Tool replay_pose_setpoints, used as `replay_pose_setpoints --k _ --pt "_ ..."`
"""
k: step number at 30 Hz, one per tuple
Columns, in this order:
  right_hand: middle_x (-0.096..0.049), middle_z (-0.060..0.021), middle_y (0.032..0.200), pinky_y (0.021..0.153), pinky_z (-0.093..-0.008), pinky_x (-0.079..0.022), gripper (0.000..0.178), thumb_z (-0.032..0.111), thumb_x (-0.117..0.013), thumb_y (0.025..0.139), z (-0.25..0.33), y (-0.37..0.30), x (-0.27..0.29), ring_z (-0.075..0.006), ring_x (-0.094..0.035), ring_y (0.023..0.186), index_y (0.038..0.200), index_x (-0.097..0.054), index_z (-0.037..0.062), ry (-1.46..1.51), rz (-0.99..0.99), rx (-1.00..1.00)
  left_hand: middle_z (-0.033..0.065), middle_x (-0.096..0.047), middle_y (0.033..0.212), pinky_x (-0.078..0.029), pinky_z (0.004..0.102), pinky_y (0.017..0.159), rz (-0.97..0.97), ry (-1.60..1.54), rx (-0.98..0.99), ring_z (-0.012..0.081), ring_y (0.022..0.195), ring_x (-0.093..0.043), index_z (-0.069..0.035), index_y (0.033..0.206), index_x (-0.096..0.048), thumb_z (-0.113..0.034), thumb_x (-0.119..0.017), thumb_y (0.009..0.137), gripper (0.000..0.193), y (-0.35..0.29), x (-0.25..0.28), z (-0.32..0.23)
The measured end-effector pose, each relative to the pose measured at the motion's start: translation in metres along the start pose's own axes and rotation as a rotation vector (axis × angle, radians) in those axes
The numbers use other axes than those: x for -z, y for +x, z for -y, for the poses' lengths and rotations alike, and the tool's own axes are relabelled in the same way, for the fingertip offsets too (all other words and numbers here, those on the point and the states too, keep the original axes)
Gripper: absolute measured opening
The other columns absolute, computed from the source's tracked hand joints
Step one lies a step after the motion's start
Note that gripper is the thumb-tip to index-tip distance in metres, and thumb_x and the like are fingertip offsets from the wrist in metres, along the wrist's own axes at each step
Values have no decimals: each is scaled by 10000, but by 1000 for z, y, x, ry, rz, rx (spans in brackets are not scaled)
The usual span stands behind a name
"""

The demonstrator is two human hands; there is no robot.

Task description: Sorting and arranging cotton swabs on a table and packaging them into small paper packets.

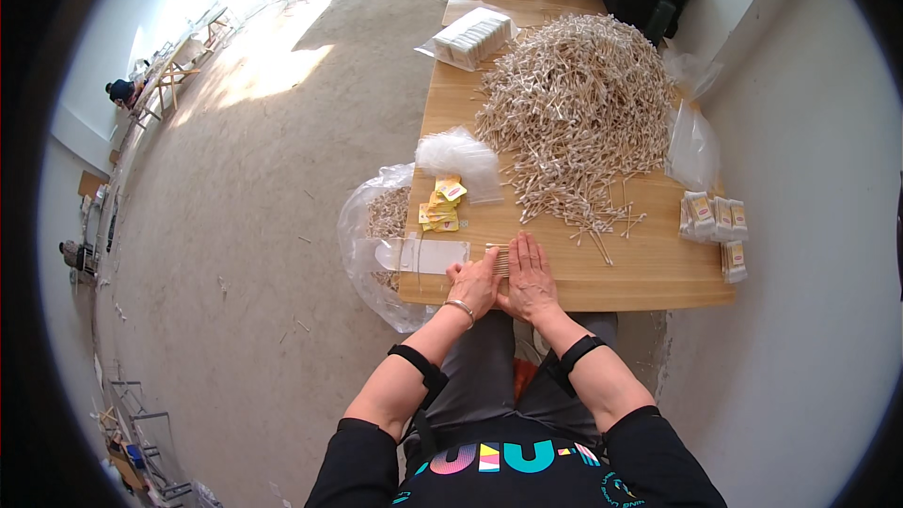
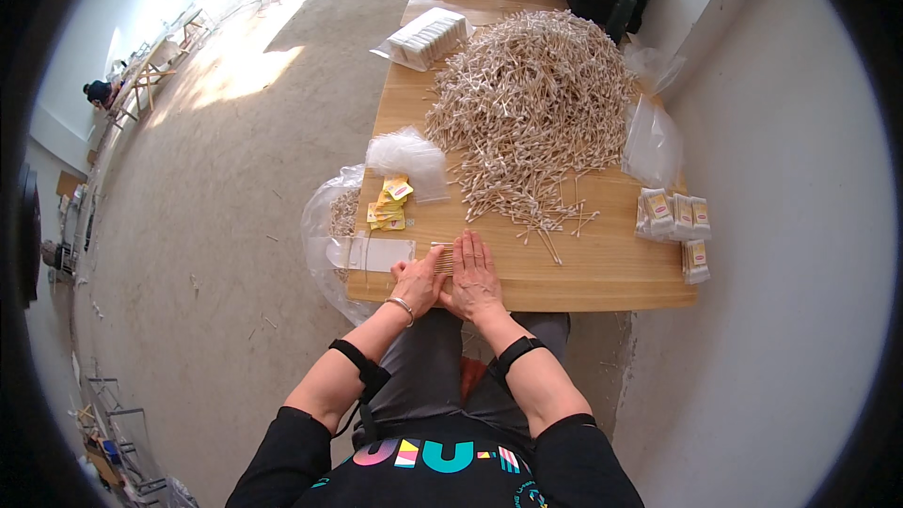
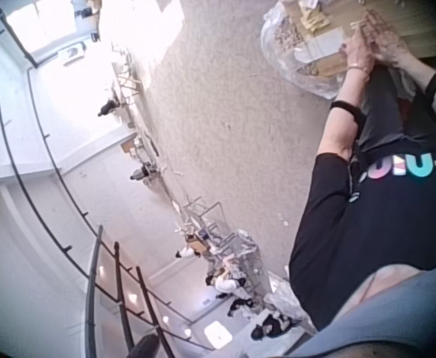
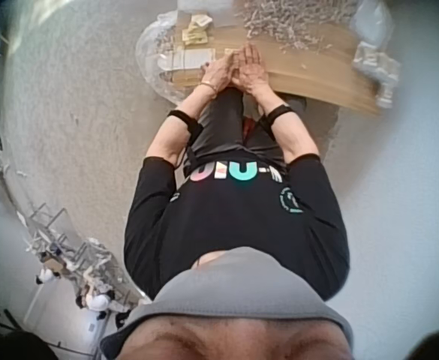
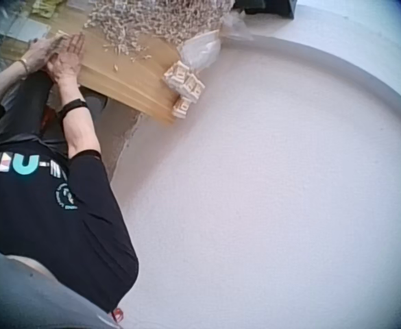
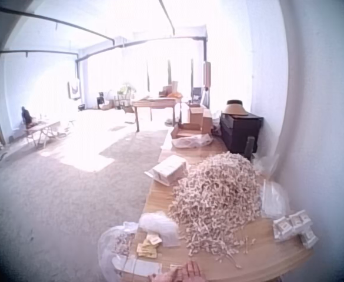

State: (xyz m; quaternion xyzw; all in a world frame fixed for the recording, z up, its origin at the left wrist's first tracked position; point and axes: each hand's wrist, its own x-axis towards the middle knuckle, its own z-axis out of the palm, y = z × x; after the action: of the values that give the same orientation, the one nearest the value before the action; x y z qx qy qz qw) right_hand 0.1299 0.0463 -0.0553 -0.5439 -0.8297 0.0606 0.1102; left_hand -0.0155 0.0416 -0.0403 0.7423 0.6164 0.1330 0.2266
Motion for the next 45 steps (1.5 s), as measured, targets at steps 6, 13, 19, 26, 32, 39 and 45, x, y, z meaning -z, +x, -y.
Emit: replay_pose_setpoints --k 6,13,19,26,32,39,45 --pt "-159 -240 1479 1144 -432 -83 897 451 -567 754 1 1 -1 -330 -114 1401 1390 -219 -75 43 -17 -4 140 -642 855 -259 458 840 12 22 103 299 849 -600 -120 1355 -337 -238 -594 836 592 4 1 -5" --pt "-164 -249 1472 1140 -448 -91 913 473 -590 757 0 -6 5 -353 -130 1390 1382 -223 -82 38 50 44 135 -639 834 -256 448 840 -57 15 66 287 823 -598 -142 1321 -368 -230 -594 843 535 2 -9 5" --pt "-147 -255 1474 1142 -453 -69 963 505 -591 761 3 -11 5 -355 -99 1397 1395 -176 -89 18 58 30 131 -602 976 -315 419 889 -234 -173 38 274 982 -549 -108 1222 -497 -151 -586 836 398 -2 -14 5" --pt "-82 -261 1485 1142 -455 -31 963 502 -569 784 16 -8 -2 -362 -32 1405 1404 -130 -90 44 69 -25 211 -455 1296 -291 366 1064 -528 -719 -36 319 1230 -429 13 1291 -451 -109 -477 892 418 6 -29 6" --pt "-74 -267 1485 1140 -464 -29 906 425 -555 798 29 -1 -11 -380 -24 1402 1399 -127 -101 65 55 -26 127 -447 1346 -273 315 1067 -426 -1107 39 207 1251 -395 28 1340 -398 -187 -372 986 415 11 -35 18" --pt "-81 -276 1482 1139 -468 -30 879 389 -545 802 52 10 -17 -385 -22 1402 1398 -129 -106 107 93 -40 126 -509 1284 -302 318 1052 -523 -1229 115 203 1207 -446 25 1289 -461 -198 -383 989 382 11 -23 28" --pt "-64 -272 1488 1137 -465 -4 857 387 -506 820 88 34 -39 -382 -8 1403 1401 -117 -109 95 74 -43 127 -545 1230 -323 309 1029 -575 -1139 124 196 1157 -482 23 1245 -499 -174 -391 979 348 10 -6 66"
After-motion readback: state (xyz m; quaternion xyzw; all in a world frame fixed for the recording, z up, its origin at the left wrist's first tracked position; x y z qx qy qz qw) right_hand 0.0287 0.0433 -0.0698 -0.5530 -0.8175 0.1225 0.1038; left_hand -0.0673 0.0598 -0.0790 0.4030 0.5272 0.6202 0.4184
